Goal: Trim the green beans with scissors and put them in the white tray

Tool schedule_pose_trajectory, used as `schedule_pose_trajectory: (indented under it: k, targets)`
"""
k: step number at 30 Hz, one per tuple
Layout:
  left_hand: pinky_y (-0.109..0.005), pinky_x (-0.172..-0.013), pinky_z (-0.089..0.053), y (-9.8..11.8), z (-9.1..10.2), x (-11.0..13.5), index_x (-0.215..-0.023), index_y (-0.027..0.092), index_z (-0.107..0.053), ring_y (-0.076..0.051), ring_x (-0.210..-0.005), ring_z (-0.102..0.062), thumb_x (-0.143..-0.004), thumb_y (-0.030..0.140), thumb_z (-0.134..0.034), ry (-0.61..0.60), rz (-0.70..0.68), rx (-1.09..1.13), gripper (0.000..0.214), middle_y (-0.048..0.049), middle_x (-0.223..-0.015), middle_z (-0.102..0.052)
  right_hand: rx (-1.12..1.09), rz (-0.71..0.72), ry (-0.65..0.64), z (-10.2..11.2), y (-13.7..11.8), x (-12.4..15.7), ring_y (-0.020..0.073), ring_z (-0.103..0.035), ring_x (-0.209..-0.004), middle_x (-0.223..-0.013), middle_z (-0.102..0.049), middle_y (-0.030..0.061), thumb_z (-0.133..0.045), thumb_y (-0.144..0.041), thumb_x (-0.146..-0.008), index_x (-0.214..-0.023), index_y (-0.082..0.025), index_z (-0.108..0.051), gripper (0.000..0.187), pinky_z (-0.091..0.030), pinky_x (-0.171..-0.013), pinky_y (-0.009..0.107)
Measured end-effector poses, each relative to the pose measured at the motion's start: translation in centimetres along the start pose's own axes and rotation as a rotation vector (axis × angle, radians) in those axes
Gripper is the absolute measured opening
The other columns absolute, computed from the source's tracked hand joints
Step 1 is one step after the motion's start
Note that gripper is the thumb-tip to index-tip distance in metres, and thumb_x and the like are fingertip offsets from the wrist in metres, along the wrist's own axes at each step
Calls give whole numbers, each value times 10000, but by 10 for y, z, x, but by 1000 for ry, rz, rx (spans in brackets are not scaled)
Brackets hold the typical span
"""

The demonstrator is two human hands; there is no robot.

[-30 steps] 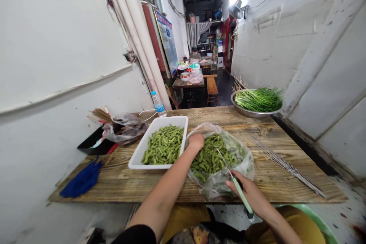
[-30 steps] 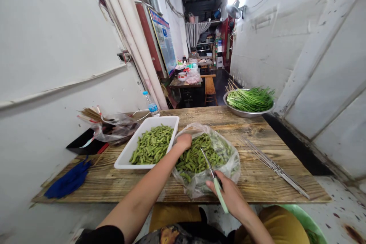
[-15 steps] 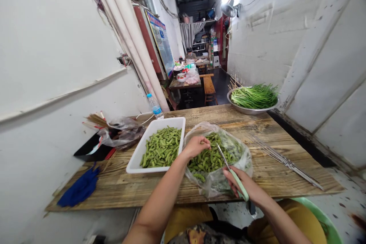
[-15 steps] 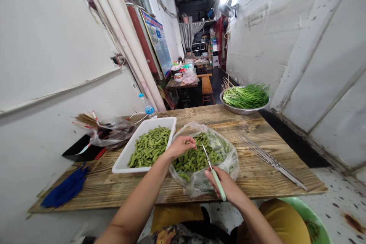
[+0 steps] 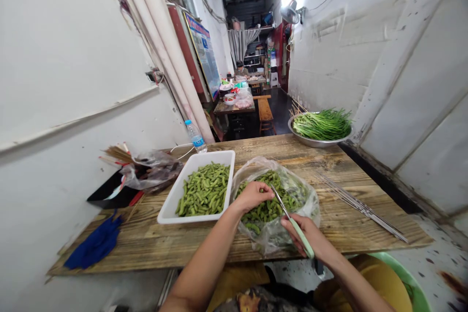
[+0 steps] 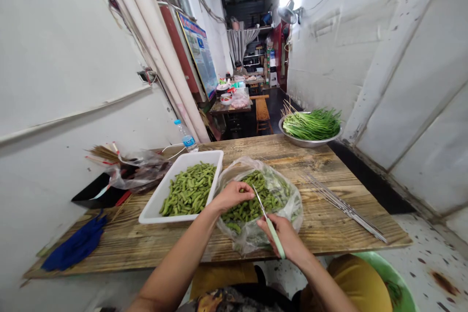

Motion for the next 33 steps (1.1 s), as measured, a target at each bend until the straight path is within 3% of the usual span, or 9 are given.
schedule_pose_trajectory:
  k: [3, 6, 9, 15, 26, 33]
  targets:
    - [-216, -545, -354, -4, 3, 1, -684, 125, -641, -95, -555, -488, -608, 316, -708, 8, 41, 78, 216, -13, -620, -599, 40, -2, 6, 0, 1, -1, 58, -283, -266, -362, -321, -128, -571, -581, -720, -821, -209, -500, 392, -246, -249, 161]
    - [-178, -407, -213, -13, 4, 3, -712, 126, -592, -33, -409, -344, -613, 357, -708, 21, 159, 340, 277, 34, -531, -509, 1, 11, -1, -1, 0, -1, 61, -326, -300, -429, -365, -119, -568, -609, -706, -845, -216, -480, 426, -285, -273, 166]
    - [-173, -367, -92, -14, -1, 6, -721, 121, -564, -8, -349, -252, -654, 385, -680, -10, 179, 543, 296, 58, -467, -441, -98, 31, -18, -3, -7, 5, 70, -420, -402, -563, -436, -85, -538, -625, -722, -816, -218, -454, 425, -368, -352, 178]
    - [-156, -350, -69, -10, -7, 9, -671, 122, -509, 12, -359, -303, -613, 315, -716, 103, 177, 744, 289, -14, -615, -594, -138, 18, -48, -10, -18, 13, 67, -422, -412, -587, -460, -72, -486, -641, -749, -725, -208, -432, 437, -370, -374, 185]
    - [-144, -344, -87, -1, -28, 19, -671, 154, -411, 9, -363, -322, -636, 328, -698, 138, 126, 766, 337, -32, -681, -644, -142, 52, -1, -4, -19, 8, 50, -396, -357, -552, -446, -76, -491, -618, -761, -716, -199, -436, 425, -330, -320, 167]
    - [-144, -351, -122, -1, -35, 22, -672, 159, -406, 8, -359, -327, -622, 350, -706, 135, 114, 782, 359, -15, -666, -631, -104, 84, 28, 2, -15, 3, 88, -454, -447, -602, -463, -59, -481, -608, -773, -787, -208, -476, 400, -406, -377, 199]
Point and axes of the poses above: each hand's wrist, its own x-axis away from the middle knuckle, its own z-axis out of the back of the hand, y = z × x, the point moved 6 cm from there along -x, towards the middle knuckle
